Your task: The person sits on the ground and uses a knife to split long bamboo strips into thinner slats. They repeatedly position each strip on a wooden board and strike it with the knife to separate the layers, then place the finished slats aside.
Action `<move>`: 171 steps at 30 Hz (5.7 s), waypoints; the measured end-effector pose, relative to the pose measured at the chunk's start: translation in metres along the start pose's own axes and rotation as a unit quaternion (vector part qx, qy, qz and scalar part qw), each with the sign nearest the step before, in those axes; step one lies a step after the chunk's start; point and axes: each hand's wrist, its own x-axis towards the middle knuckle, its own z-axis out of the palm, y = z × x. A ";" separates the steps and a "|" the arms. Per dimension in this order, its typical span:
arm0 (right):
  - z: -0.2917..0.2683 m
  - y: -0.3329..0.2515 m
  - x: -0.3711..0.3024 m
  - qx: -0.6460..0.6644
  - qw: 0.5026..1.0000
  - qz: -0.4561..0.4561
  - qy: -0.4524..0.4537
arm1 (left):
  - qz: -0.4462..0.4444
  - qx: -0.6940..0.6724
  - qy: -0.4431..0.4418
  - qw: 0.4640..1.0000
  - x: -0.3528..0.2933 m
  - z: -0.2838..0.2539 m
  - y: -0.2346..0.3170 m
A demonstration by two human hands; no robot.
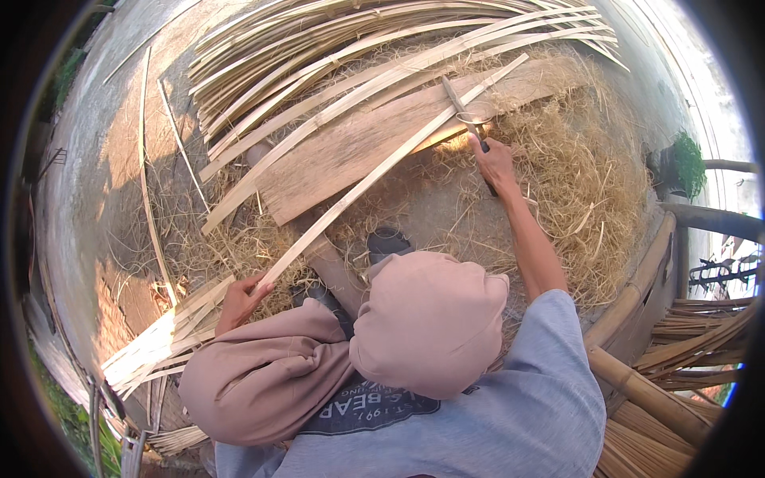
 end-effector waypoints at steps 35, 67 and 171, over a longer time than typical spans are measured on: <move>0.007 -0.041 -0.024 0.085 0.995 0.052 0.032 | 0.058 0.054 0.040 0.996 0.056 0.033 0.116; 0.049 -0.111 -0.143 0.153 0.983 0.067 -0.073 | 0.028 0.031 0.099 0.994 0.022 -0.005 0.014; 0.018 -0.054 -0.083 0.034 0.990 -0.134 -0.006 | 0.086 0.094 0.188 0.974 0.057 0.061 0.107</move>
